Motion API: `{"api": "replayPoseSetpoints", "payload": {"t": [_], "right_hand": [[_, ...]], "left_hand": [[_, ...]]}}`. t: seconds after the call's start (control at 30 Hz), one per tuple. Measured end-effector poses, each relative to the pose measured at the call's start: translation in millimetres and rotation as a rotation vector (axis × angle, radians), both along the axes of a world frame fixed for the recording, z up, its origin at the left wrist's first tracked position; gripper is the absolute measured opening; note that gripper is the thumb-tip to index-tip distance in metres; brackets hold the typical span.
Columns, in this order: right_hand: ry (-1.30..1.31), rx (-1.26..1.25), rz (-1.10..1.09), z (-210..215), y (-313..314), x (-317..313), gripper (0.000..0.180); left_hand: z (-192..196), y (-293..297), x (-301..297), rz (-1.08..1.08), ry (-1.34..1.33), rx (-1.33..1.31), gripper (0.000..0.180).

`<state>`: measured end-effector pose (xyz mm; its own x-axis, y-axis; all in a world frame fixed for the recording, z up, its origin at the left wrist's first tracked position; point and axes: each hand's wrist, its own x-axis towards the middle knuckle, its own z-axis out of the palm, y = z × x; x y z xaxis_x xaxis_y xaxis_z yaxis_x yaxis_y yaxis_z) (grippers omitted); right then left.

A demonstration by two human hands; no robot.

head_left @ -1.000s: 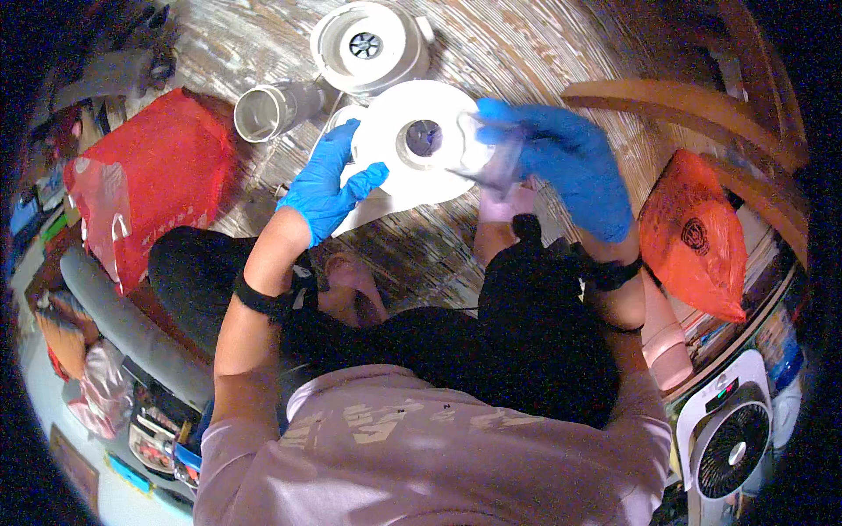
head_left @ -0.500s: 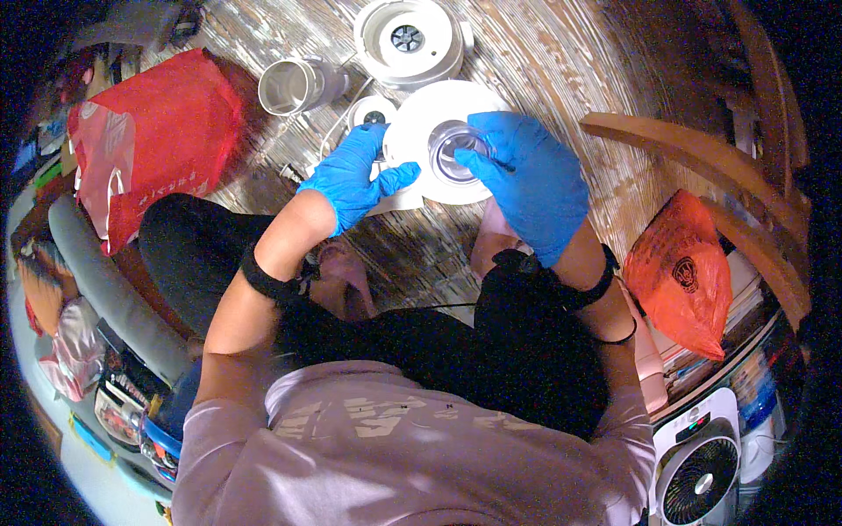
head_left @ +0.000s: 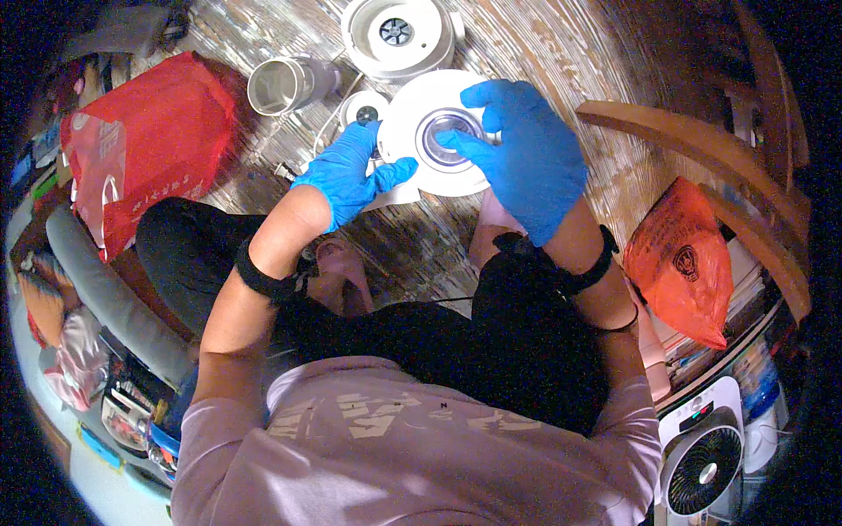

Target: The person sits on the floor and assembles a blender by attaching the blade assembly to the jar, then screwing on the base and lid components. The person handles the jar, blade, base, and lid parts one at a time.

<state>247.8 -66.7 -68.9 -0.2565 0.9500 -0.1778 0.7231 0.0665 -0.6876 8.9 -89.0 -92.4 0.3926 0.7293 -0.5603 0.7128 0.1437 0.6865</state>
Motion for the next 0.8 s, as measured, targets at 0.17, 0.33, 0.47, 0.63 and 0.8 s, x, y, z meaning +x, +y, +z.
{"api": "replayPoseSetpoints", "payload": {"t": [0.17, 0.33, 0.47, 0.63, 0.8], "right_hand": [[0.238, -0.151, -0.029, -5, 0, 0, 0.043], [0.294, 0.298, 0.130, 7, -2, -4, 0.076], [-0.286, 0.156, 0.304, -4, 5, -27, 0.081], [-0.330, 0.223, 0.259, -19, 3, -27, 0.077], [-0.281, 0.248, 0.309, -17, 5, -20, 0.075]], "left_hand": [[-11, -3, -3, -0.015, 0.031, 0.024, 0.082], [-19, -3, -8, -0.082, -0.003, 0.013, 0.087], [-11, -1, -7, -0.037, 0.061, -0.084, 0.084], [-2, 2, -4, -0.086, 0.086, -0.084, 0.071], [-7, 2, -2, -0.085, 0.029, 0.007, 0.069]]}}
